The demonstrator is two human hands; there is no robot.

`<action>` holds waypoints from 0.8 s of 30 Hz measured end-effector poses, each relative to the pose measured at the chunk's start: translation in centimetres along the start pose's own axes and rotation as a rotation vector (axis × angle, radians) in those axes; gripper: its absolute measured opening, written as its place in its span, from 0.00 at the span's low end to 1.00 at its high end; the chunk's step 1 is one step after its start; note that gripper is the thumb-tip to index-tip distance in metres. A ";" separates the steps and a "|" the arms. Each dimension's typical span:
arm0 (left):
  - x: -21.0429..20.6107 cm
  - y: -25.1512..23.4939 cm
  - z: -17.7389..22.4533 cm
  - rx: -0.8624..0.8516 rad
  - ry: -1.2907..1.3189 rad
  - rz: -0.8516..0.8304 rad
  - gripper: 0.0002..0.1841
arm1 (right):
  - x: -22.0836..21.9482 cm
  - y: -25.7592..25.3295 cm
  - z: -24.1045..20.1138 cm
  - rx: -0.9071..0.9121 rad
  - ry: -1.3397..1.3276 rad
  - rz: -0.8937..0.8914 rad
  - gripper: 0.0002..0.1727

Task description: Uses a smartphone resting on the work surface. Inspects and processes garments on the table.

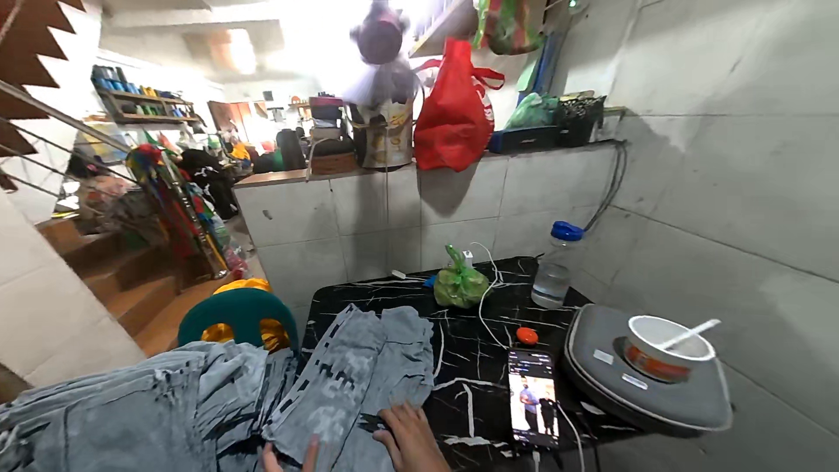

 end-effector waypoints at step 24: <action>3.4 -5.4 -3.6 0.104 0.092 -0.510 0.25 | 7.9 5.5 4.4 -0.197 -0.037 0.486 0.30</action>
Point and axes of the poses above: each hand's wrist, its own y-axis away from the middle knuckle, its own x-axis out of the back of the hand, z = x × y, the point moved 4 cm from there along -y, towards the middle knuckle, and after that the axes turned 7 degrees about -z, right-handed, at the moved point
